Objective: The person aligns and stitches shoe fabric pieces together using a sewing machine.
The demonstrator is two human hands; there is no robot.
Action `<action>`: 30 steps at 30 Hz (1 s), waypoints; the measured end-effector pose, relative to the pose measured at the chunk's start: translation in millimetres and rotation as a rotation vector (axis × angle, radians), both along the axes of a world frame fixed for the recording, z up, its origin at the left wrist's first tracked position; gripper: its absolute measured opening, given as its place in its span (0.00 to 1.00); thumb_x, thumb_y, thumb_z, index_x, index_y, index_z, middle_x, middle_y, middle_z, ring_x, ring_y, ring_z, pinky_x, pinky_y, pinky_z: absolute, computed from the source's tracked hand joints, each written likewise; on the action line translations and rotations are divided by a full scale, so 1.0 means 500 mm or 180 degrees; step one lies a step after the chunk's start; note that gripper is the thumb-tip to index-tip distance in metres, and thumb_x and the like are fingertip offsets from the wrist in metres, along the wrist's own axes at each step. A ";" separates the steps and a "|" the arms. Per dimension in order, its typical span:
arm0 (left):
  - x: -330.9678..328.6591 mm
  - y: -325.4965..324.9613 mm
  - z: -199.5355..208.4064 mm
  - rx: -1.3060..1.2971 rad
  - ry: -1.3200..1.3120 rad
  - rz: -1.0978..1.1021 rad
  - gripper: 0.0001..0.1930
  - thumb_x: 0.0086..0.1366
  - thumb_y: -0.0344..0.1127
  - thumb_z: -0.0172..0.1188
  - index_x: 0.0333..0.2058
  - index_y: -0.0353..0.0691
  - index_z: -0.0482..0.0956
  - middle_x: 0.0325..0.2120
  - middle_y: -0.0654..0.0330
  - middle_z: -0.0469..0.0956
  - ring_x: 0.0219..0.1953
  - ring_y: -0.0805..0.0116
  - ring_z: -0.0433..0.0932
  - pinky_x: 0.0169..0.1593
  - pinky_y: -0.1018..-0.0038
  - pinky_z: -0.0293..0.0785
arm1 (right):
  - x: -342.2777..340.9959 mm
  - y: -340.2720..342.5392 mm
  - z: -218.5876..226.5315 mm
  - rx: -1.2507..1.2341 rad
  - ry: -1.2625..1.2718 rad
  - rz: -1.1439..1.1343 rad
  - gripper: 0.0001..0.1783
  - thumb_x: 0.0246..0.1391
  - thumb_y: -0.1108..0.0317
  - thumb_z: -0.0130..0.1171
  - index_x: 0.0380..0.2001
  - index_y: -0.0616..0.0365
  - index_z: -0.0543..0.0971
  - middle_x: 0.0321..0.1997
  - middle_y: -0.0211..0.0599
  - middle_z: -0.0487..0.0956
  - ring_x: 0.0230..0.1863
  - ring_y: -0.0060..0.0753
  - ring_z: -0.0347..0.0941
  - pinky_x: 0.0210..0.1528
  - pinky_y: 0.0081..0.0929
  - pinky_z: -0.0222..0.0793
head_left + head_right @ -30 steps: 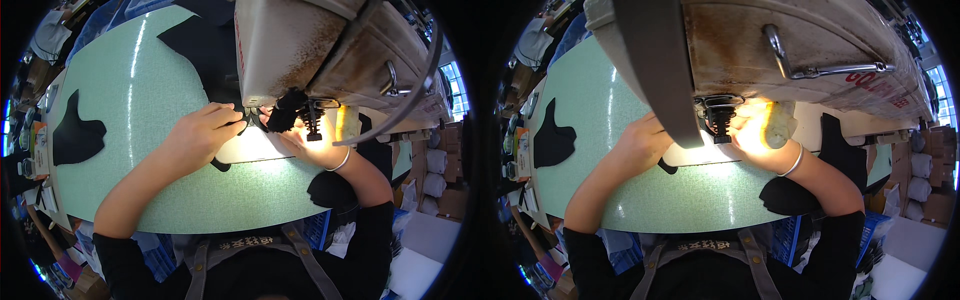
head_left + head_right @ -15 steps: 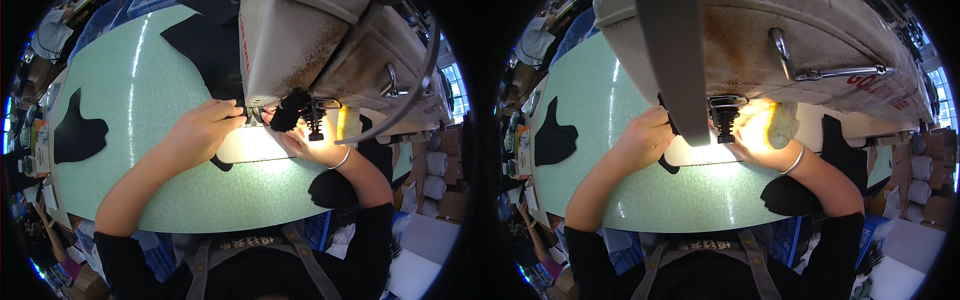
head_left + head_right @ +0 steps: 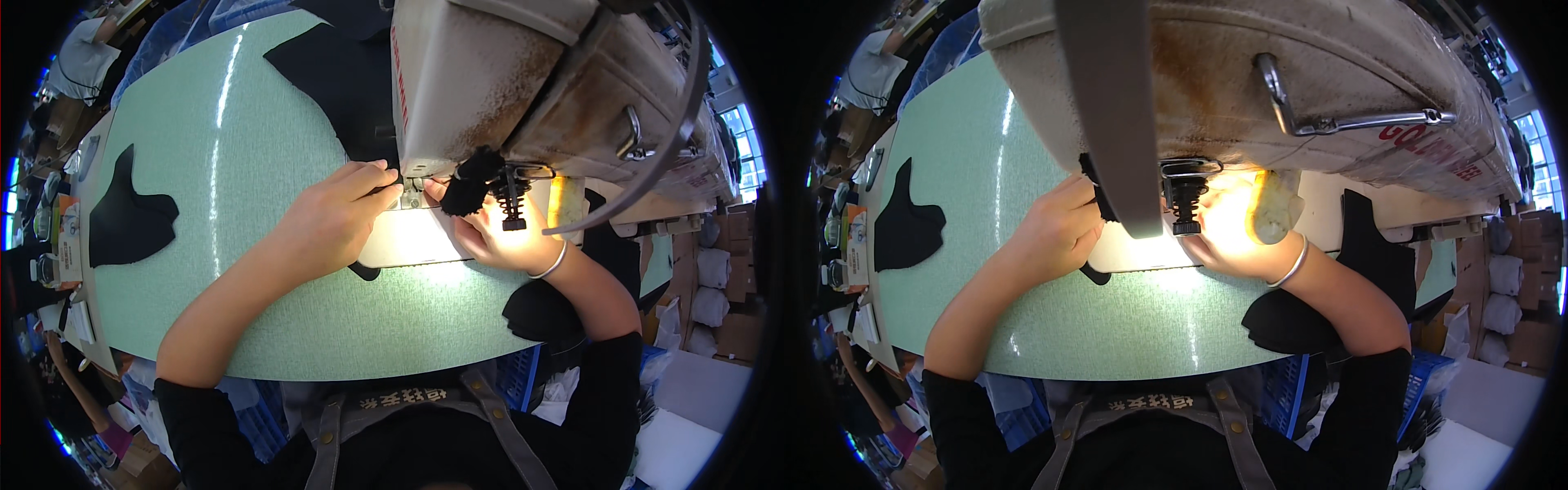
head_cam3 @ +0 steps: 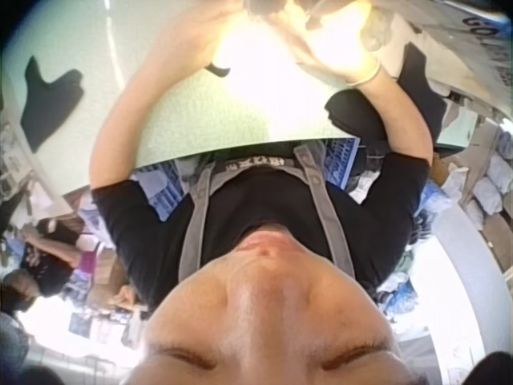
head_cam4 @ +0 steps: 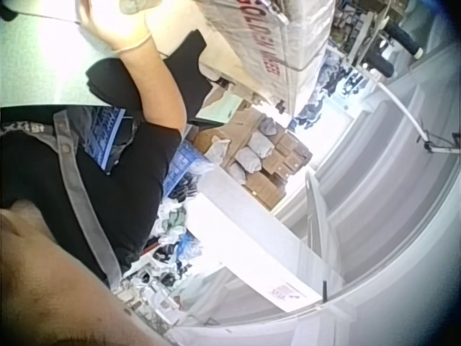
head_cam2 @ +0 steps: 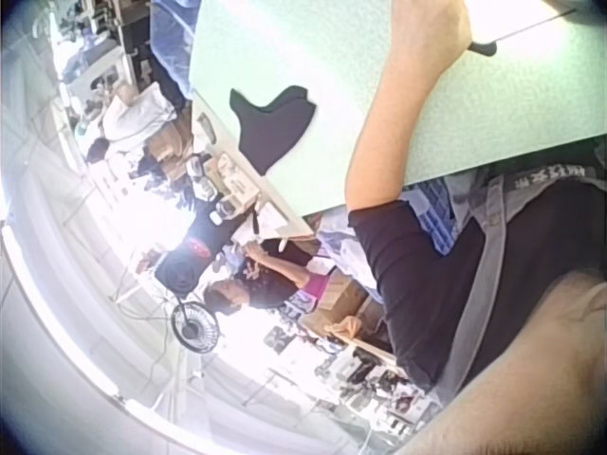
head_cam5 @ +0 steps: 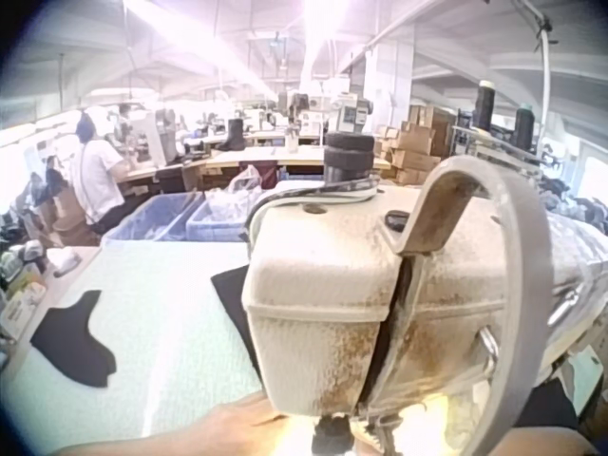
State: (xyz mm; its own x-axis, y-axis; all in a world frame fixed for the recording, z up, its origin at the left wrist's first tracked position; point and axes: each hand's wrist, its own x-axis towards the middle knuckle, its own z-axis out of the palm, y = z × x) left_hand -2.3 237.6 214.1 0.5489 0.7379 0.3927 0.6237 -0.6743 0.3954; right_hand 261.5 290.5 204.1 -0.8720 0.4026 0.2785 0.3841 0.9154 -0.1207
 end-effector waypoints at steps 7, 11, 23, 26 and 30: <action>0.004 0.000 0.000 -0.0005 0.0009 0.0030 0.20 0.49 0.18 0.57 0.44 0.28 0.77 0.45 0.52 0.74 0.54 0.53 0.74 0.52 0.66 0.76 | 0.000 0.011 -0.018 0.0048 0.0063 -0.0035 0.28 0.43 0.76 0.58 0.53 0.60 0.76 0.47 0.36 0.81 0.36 0.38 0.78 0.37 0.33 0.74; 0.005 0.001 0.004 -0.0056 0.0005 0.0009 0.19 0.50 0.18 0.57 0.44 0.28 0.76 0.46 0.52 0.74 0.54 0.53 0.74 0.52 0.65 0.75 | -0.004 0.011 -0.024 0.0394 0.0466 -0.0119 0.12 0.36 0.61 0.65 0.16 0.54 0.75 0.17 0.33 0.71 0.23 0.39 0.71 0.36 0.36 0.69; -0.391 -0.168 0.127 -0.0003 0.1585 0.2493 0.30 0.53 0.46 0.69 0.53 0.40 0.76 0.54 0.53 0.73 0.58 0.52 0.70 0.59 0.60 0.66 | 0.161 -0.108 0.200 -0.1471 -0.1285 -0.0941 0.44 0.35 0.65 0.71 0.60 0.60 0.68 0.62 0.50 0.68 0.64 0.56 0.61 0.66 0.43 0.57; -0.495 -0.237 0.092 -0.0604 0.1419 0.2941 0.37 0.52 0.55 0.68 0.57 0.42 0.73 0.58 0.54 0.70 0.61 0.52 0.67 0.61 0.60 0.64 | 0.249 -0.188 0.193 -0.1784 -0.1188 -0.1756 0.57 0.24 0.60 0.77 0.63 0.60 0.65 0.72 0.53 0.54 0.73 0.57 0.48 0.70 0.45 0.49; -0.530 -0.252 0.038 -0.0441 0.1127 0.2963 0.33 0.55 0.53 0.66 0.56 0.42 0.74 0.57 0.55 0.71 0.58 0.53 0.70 0.59 0.64 0.67 | 0.278 -0.217 0.157 -0.1529 -0.1148 -0.1850 0.59 0.22 0.63 0.77 0.64 0.60 0.63 0.74 0.51 0.52 0.74 0.57 0.45 0.70 0.45 0.49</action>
